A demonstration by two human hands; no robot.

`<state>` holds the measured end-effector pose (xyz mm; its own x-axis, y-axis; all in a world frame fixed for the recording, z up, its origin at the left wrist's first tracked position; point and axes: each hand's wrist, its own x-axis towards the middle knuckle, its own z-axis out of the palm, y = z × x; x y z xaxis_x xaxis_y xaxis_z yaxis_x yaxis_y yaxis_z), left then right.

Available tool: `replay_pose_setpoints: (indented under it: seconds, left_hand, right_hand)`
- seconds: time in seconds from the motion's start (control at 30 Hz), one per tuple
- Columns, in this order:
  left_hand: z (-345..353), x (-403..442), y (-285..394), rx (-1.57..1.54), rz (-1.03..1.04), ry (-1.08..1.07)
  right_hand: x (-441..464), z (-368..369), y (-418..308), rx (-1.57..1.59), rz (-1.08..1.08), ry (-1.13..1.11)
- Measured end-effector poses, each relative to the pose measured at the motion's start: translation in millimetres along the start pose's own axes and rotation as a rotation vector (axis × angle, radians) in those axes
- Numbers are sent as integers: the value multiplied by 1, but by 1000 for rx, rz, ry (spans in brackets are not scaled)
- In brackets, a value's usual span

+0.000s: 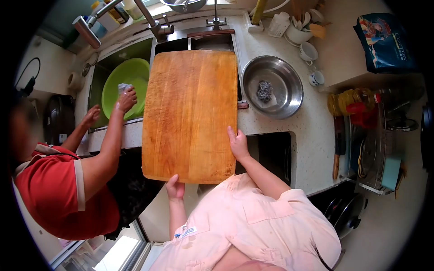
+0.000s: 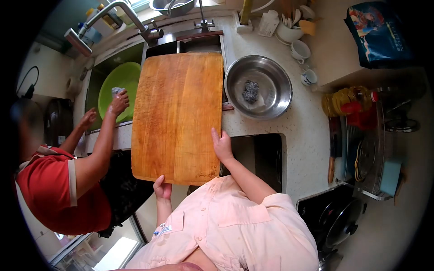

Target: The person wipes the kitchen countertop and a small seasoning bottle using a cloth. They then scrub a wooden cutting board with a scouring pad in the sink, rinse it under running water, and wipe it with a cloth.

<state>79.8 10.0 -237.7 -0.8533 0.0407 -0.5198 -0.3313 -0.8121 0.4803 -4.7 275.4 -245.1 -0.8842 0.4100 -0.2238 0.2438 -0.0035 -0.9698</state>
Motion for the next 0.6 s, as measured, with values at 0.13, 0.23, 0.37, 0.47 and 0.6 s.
replay_pose_setpoints:
  seconds: [0.13, 0.23, 0.37, 0.47, 0.6]
  left_hand:
    - [-7, 8, -14, -102, -39, 13]
    - [7, 14, -24, -106, -103, 33]
    - [30, 27, -26, 53, -213, 36]
    - [34, 37, -23, 281, -270, 67]
    - [33, 39, -17, 268, -349, 33]
  right_hand:
    - [8, -6, -12, -162, -9, 9]
    - [23, -17, -17, -264, -32, 13]
    - [49, -42, -59, -724, 39, -156]
    - [52, -53, -63, -982, -106, -191]
    - [23, -62, -63, -1099, -88, -258]
